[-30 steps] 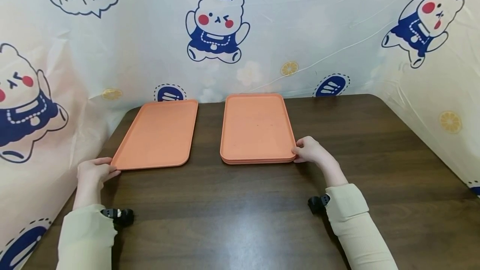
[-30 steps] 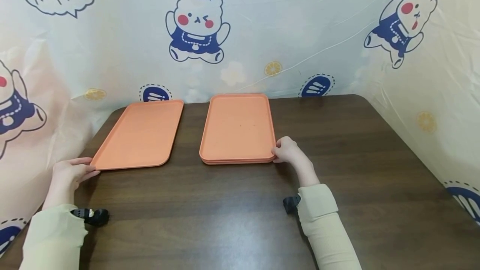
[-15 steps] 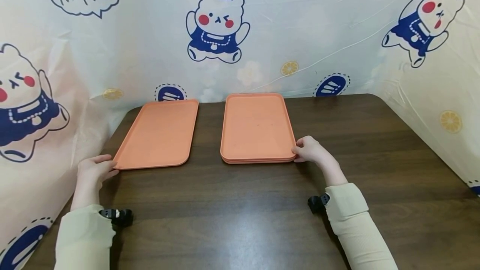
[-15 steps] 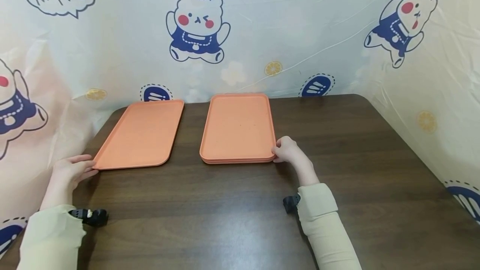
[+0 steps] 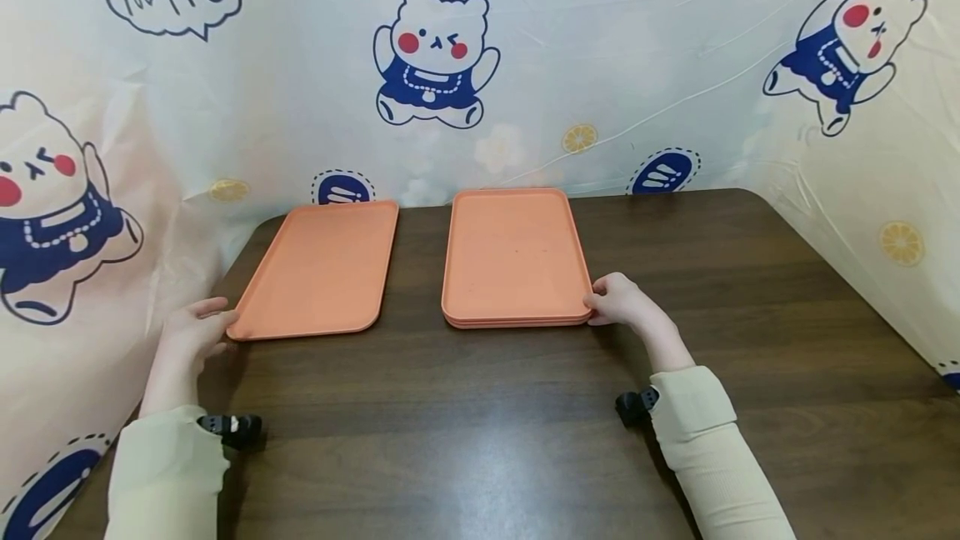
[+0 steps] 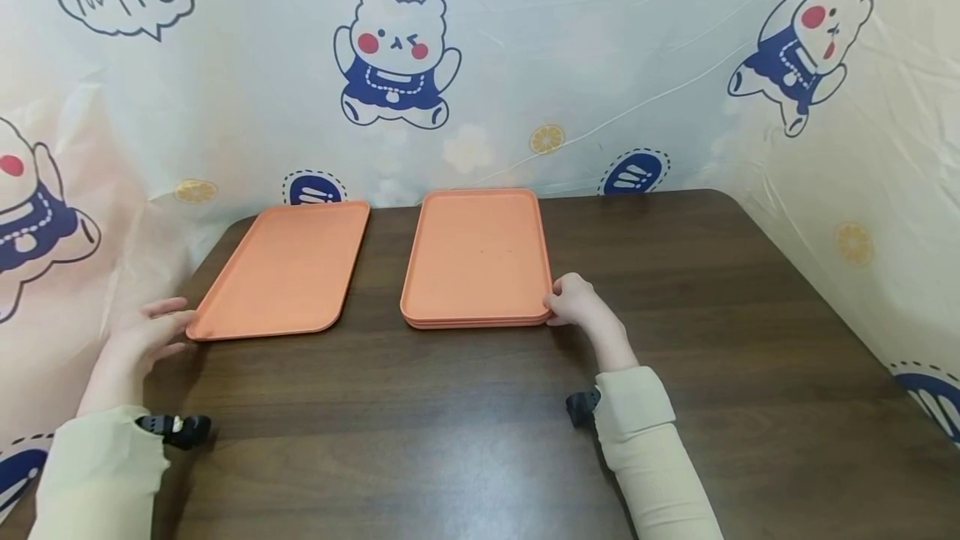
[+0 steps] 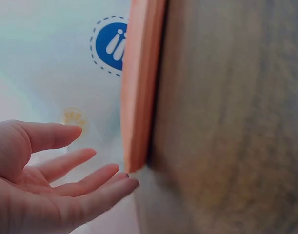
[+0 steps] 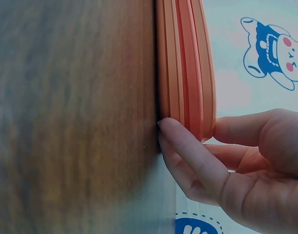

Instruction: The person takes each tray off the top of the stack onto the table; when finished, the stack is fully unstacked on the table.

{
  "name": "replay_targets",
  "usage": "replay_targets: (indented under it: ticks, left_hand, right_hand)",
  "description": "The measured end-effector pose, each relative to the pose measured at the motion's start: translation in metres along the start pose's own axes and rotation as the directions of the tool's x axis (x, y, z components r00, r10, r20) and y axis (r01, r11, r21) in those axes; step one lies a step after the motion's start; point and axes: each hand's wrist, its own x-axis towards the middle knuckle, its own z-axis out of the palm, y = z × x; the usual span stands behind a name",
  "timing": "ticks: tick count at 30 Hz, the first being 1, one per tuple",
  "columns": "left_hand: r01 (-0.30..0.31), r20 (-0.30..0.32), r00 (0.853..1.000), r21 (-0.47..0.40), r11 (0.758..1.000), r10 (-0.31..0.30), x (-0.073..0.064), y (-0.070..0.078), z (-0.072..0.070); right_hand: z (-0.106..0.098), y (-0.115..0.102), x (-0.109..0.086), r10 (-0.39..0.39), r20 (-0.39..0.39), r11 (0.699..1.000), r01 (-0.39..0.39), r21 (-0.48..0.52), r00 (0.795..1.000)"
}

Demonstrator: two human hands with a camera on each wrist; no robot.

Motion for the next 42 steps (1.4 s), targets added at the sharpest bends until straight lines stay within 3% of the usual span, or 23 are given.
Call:
replay_targets:
  ticks: [6, 9, 15, 28, 34, 42]
  left_hand:
    - [-0.061, 0.023, 0.998, 0.026, 0.998, 0.061, -0.004, 0.013, 0.0]
    - [-0.103, 0.042, 0.994, 0.09, 0.991, 0.1, -0.008, 0.018, 0.001]
    - [-0.213, 0.127, 0.974, 0.269, 0.939, 0.185, -0.018, 0.026, 0.004]
    - [-0.224, 0.185, 0.969, 0.375, 0.9, 0.165, -0.028, 0.044, 0.019]
    - [-0.212, 0.197, 0.97, 0.39, 0.896, 0.144, -0.03, 0.053, 0.029]
    - [-0.252, 0.234, 0.958, 0.405, 0.879, 0.167, -0.03, 0.068, 0.047]
  right_hand:
    - [0.0, 0.0, 0.0, 0.006, 0.001, 1.0, -0.006, -0.007, 1.0]
    - [0.0, 0.0, 0.0, 0.002, -0.002, 1.0, -0.002, -0.009, 1.0]
    - [0.0, 0.0, -0.001, 0.002, -0.004, 1.0, -0.002, -0.006, 1.0]
    - [0.0, -0.003, -0.003, 0.01, -0.005, 1.0, -0.01, -0.009, 1.0]
    - [0.001, -0.002, -0.002, 0.008, 0.0, 1.0, -0.008, -0.003, 1.0]
    - [0.0, -0.002, -0.002, 0.005, -0.009, 1.0, -0.005, -0.029, 1.0]
